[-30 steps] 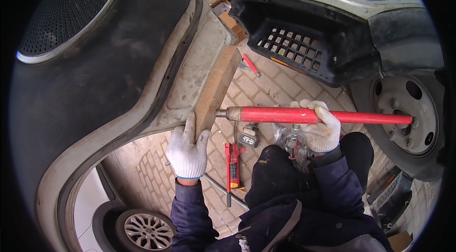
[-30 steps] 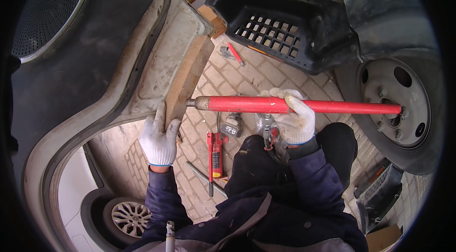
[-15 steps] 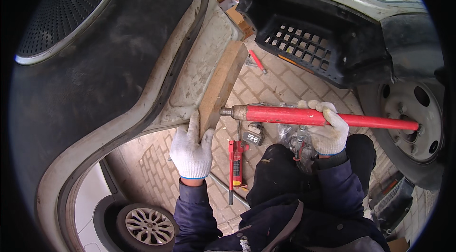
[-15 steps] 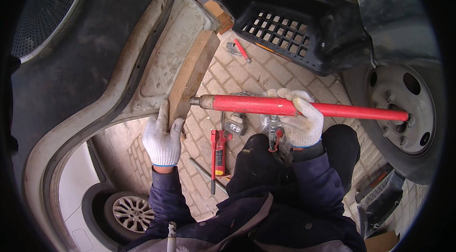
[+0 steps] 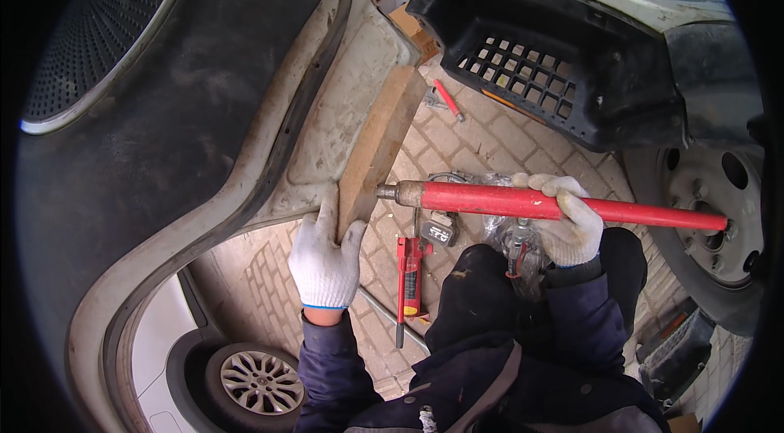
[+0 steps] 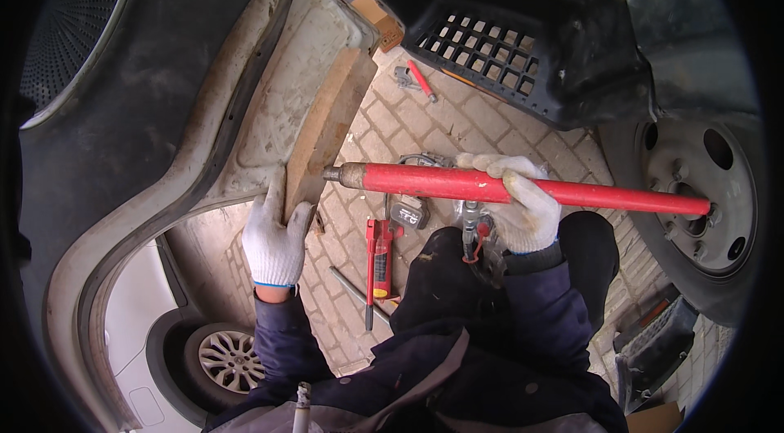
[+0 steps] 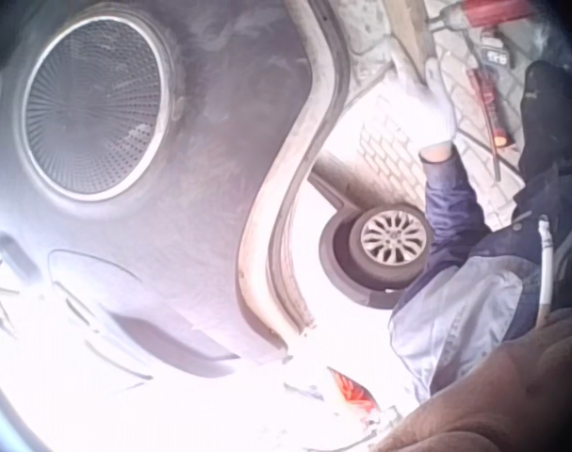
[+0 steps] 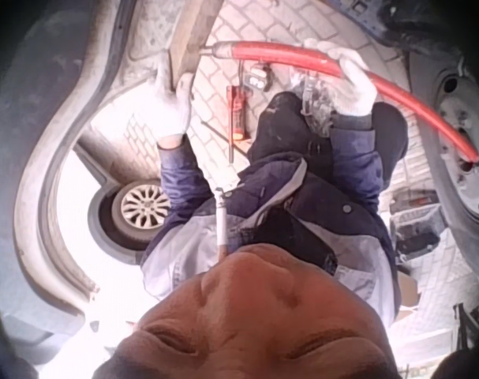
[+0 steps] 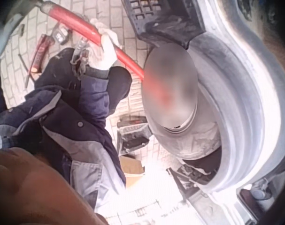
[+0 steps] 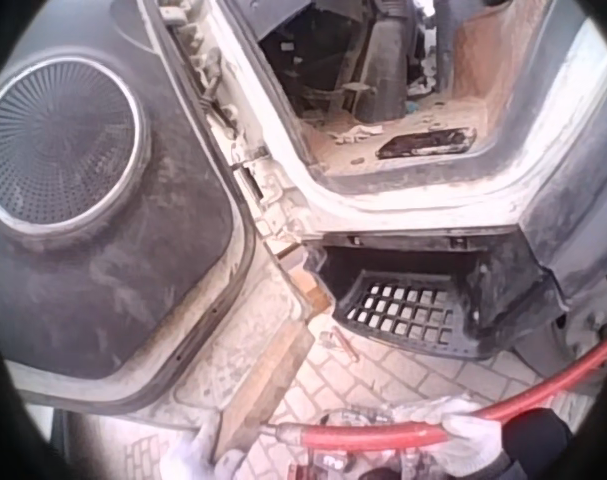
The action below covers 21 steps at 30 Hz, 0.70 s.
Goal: The person uses a red pry bar and a wooden block to push and adjust the car's wheel arch. They then use a hammer to tap the area and continue adjusting the panel with the pry bar.
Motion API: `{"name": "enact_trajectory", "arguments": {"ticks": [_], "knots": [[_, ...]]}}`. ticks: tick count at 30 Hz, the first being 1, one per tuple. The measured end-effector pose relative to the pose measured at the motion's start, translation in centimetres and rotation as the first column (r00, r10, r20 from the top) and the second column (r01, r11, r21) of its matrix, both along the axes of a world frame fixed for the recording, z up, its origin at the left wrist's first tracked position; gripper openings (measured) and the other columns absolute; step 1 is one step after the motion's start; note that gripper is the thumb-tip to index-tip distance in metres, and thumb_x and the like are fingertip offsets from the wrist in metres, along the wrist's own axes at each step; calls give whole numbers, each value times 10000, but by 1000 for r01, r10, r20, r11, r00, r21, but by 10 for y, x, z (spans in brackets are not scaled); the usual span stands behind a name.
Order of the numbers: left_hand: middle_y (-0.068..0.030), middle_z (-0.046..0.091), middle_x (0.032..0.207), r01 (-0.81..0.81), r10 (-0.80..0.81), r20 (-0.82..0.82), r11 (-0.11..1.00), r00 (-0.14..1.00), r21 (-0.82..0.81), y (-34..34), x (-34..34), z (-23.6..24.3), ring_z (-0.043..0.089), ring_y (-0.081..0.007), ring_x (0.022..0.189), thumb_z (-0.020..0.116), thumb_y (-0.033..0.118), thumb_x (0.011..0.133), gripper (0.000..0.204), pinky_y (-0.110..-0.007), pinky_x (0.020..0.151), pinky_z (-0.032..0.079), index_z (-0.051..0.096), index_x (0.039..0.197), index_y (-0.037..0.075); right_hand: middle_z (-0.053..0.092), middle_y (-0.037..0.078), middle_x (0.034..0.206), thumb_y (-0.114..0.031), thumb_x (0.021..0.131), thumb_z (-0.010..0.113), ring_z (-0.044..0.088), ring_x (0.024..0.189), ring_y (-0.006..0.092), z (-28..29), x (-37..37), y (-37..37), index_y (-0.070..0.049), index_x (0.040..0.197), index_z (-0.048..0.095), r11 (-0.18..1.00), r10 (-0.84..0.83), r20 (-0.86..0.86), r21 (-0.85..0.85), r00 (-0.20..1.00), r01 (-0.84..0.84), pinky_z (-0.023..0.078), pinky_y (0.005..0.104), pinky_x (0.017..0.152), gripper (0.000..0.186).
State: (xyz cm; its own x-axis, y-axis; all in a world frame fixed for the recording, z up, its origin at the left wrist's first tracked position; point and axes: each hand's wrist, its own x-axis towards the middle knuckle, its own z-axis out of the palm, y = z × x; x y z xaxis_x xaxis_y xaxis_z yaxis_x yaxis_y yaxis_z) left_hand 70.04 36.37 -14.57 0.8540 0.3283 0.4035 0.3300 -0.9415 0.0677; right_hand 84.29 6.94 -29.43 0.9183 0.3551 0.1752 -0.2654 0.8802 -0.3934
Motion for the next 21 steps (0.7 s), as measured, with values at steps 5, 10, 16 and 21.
{"name": "enact_trajectory", "arguments": {"ticks": [5,10,16,21], "knots": [[-190,676,1015,-86,84,-27,991,996,-100,-7,5,0,689,-377,927,897,209,857,740,-450,799,561,647,1542,79,733,278,1321,-150,1003,610,639,1365,461,0,-1,-2,23,1164,733,999,-14,-13,-37,1000,14,481,595,1201,266],[-225,668,1198,23,-114,375,971,920,238,-50,-19,-23,620,-414,1118,923,87,797,733,-492,978,518,650,1472,3,743,262,1308,-157,995,630,645,1355,467,-3,1,0,18,1150,744,999,-26,12,-32,1000,27,494,611,1181,260],[-229,648,1372,227,184,272,232,945,-946,-81,1,-92,690,-312,1142,643,313,1088,514,-473,1013,570,569,1459,-34,745,216,1244,-195,987,638,627,1341,474,-3,2,2,-5,1120,745,999,-19,15,-48,1000,20,465,603,1182,256],[-255,643,1394,611,454,438,-367,776,-701,-57,71,-96,635,-402,1317,506,635,1134,736,-608,1189,482,525,1484,-12,744,195,1216,-219,990,645,618,1340,468,0,1,1,-9,1110,741,996,-32,18,-80,999,34,443,603,1195,260]]}}
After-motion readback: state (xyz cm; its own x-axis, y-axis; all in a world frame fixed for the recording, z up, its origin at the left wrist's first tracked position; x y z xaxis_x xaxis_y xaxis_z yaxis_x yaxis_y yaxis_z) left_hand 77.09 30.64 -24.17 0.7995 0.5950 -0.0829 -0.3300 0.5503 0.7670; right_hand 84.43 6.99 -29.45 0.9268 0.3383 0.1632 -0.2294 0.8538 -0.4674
